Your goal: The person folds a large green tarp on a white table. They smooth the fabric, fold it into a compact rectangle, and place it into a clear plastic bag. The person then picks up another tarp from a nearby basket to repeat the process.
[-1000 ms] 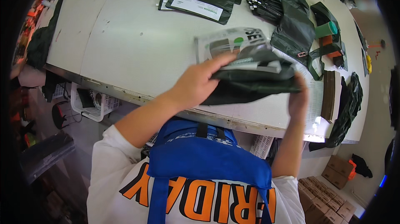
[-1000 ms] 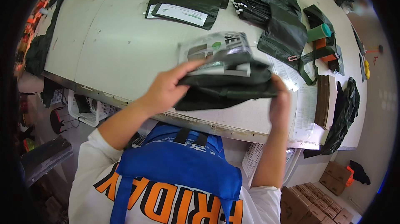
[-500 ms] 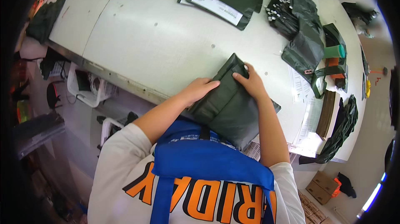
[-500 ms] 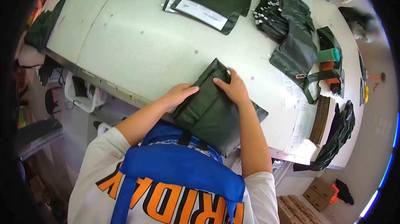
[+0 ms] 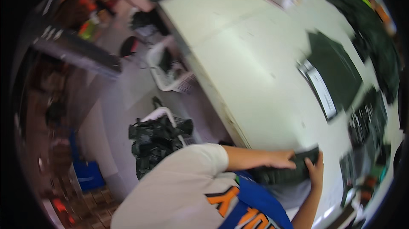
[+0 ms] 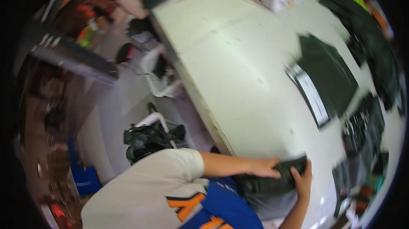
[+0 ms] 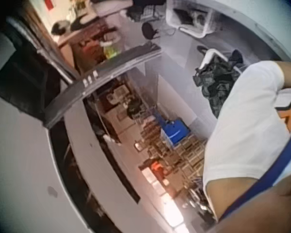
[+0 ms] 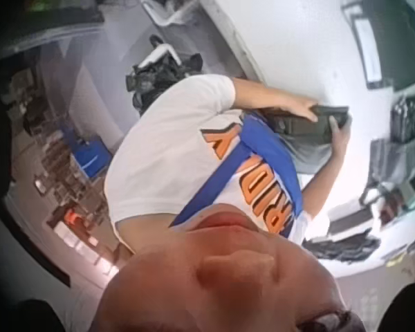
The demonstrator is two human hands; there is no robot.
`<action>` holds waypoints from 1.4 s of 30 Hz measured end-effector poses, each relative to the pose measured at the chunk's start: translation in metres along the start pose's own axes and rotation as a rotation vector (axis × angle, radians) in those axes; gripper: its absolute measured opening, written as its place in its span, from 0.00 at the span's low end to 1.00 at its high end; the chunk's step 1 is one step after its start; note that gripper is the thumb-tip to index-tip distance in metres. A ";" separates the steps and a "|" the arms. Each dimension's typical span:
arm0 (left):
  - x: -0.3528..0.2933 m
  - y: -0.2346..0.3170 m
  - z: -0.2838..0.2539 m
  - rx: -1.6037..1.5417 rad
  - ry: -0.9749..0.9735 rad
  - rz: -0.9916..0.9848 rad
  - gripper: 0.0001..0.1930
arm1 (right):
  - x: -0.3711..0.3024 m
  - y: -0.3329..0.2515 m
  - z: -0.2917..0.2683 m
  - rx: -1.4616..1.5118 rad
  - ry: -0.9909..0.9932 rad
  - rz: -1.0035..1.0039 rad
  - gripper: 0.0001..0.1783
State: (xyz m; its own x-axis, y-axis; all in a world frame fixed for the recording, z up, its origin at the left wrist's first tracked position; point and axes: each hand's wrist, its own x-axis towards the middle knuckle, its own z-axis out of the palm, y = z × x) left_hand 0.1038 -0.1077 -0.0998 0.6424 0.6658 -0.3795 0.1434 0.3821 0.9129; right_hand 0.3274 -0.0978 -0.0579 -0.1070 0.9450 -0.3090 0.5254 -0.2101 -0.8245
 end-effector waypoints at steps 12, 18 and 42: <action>0.022 -0.025 0.007 -0.104 -0.300 -0.239 0.17 | -0.013 -0.041 -0.007 0.358 -0.152 0.116 0.43; 0.012 0.019 -0.002 0.606 -0.261 -0.060 0.20 | -0.026 -0.051 -0.002 0.314 -0.112 0.093 0.41; 0.002 0.020 -0.002 0.448 0.531 0.253 0.05 | -0.053 -0.049 0.015 -0.681 -0.020 -0.301 0.21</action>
State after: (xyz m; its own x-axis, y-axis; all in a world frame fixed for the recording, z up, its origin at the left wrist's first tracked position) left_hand 0.1062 -0.0972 -0.0822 0.2616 0.9628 -0.0673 0.4057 -0.0464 0.9128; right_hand 0.2944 -0.1409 -0.0082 -0.3408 0.9311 -0.1301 0.8769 0.2650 -0.4010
